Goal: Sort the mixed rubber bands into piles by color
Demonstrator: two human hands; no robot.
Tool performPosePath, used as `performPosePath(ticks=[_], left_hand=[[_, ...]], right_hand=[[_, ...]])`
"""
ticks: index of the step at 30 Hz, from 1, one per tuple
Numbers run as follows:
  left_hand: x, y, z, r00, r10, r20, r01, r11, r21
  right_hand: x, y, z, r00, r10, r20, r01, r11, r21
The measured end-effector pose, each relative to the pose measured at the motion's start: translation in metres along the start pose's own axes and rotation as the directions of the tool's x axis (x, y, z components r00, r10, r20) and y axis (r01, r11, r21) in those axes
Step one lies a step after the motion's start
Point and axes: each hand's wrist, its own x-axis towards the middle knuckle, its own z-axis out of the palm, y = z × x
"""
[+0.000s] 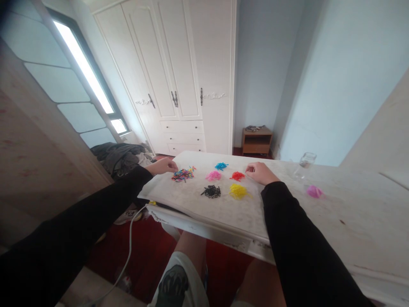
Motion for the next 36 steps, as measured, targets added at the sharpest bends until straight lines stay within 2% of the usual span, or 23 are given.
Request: performPosePath(ticks=[17, 22, 36], left_hand=[[-0.003, 0.007, -0.002, 0.999, -0.039, -0.011, 0.038, 0.996, -0.086], [-0.004, 0.013, -0.002, 0.996, -0.071, -0.058, 0.067, 0.995, -0.077], [-0.007, 0.024, -0.007, 0.991, -0.103, -0.083, 0.101, 0.994, -0.029]], right_hand=[[0.000, -0.002, -0.002, 1.000, -0.001, 0.009, 0.001, 1.000, -0.022], [-0.001, -0.004, -0.003, 1.000, -0.009, 0.010, 0.009, 1.000, -0.027], [-0.001, -0.005, -0.003, 1.000, -0.006, 0.010, 0.006, 1.000, -0.012]])
